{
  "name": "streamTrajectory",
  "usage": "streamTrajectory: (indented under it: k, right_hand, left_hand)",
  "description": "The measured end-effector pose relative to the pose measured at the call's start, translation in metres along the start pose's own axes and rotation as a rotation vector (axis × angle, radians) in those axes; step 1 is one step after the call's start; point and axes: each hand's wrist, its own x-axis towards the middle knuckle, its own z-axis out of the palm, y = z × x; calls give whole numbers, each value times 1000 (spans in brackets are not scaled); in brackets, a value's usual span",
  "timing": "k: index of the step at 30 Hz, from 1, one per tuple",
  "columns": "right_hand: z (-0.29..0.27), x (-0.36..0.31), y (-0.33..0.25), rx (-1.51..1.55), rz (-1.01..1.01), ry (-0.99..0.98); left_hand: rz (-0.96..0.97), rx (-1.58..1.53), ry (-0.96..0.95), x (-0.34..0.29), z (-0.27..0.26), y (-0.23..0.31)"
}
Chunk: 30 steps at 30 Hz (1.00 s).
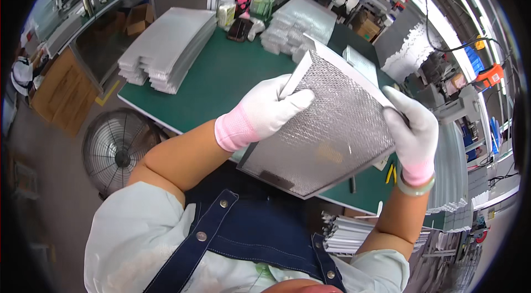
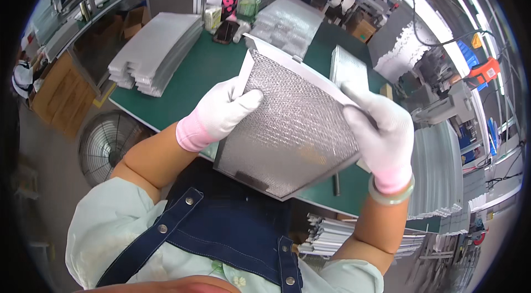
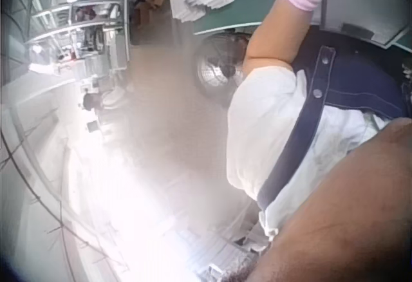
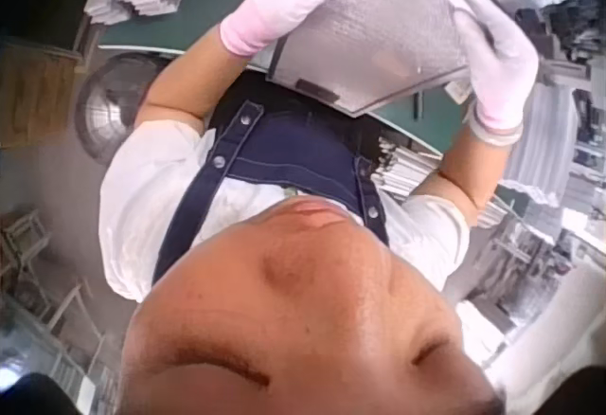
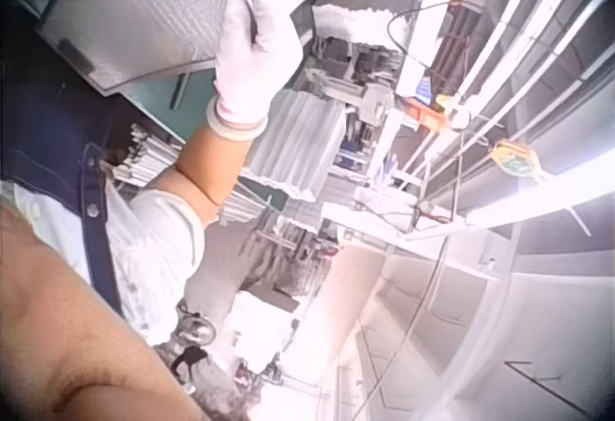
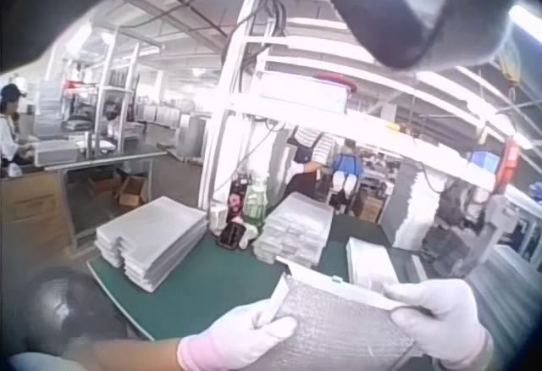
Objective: The person assembles rectangular mesh filters by placing a mesh sheet on a table, positioning a small plastic component, and attaching metal frame pieces. They use a hammer to secure the frame and a handheld stapler to fasten the mesh to the frame. The process is repeated for multiple units.
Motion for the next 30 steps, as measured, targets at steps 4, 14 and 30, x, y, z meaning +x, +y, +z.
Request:
streamTrajectory:
  k: [4, 14, 30]
  right_hand:
    - [29, -44, 14, 54, 102, -5]
    - [69, -83, 94, 290, 341, -6]
    - [72, -92, 106, 303, 241, 16]
  left_hand:
    - [-29, 189, -13, -19, 0, -43]
    - [471, 619, 387, 23, 17, -82]
    - [564, 662, 451, 24, 33, -86]
